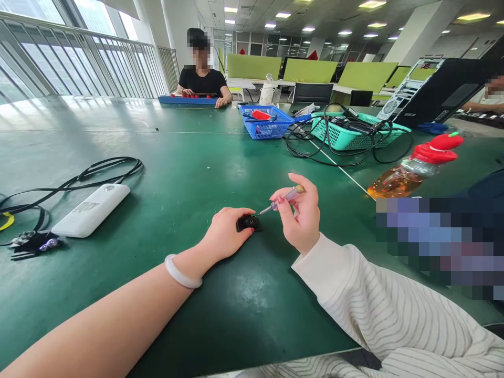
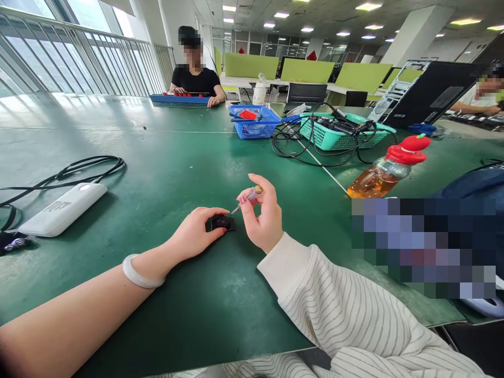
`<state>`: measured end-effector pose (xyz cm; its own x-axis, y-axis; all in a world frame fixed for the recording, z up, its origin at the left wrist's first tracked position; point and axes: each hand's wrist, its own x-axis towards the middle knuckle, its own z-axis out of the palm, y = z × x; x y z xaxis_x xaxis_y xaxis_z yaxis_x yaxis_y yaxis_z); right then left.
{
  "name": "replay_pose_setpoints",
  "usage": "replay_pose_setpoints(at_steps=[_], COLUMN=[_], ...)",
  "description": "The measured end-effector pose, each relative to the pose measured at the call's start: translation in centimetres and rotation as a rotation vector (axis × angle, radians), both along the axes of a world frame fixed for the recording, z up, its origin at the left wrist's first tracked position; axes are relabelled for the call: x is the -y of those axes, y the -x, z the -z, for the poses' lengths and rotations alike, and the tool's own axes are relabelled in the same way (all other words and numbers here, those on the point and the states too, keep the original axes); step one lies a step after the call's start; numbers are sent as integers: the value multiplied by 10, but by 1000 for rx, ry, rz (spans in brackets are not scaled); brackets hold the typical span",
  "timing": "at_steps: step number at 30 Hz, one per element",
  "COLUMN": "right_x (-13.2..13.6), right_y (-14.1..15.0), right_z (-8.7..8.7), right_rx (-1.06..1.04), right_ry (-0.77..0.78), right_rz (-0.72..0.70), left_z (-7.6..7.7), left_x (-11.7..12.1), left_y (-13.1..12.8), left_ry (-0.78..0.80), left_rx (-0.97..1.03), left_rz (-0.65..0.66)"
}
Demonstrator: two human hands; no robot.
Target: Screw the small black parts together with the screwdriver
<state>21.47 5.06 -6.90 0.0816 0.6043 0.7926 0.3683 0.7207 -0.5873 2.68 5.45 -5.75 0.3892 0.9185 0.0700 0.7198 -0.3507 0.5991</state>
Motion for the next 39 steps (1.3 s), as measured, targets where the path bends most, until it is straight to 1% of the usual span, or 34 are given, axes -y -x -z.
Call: replay_pose_setpoints(at_steps=[4, 8, 17, 26, 31, 39], right_x=[1, 1, 1, -6, -7, -4], right_y=[1, 1, 1, -1, -3, -3], right_z=[1, 1, 0, 2, 3, -2], right_rx=[-16, 12, -8, -53, -25, -4], right_ry=[-43, -35, -15, 40, 50, 92], right_rz=[-26, -39, -43, -21, -52, -27], left_z=[0, 0, 2, 2, 4, 1], left_x=[0, 0, 0, -2, -2, -2], left_y=[0, -1, 1, 0, 1, 1], left_ry=[-16, -16, -18, -20, -28, -27], left_rx=[-13, -24, -24, -33, -36, -54], left_rz=[-6, 4, 20, 31, 40, 39])
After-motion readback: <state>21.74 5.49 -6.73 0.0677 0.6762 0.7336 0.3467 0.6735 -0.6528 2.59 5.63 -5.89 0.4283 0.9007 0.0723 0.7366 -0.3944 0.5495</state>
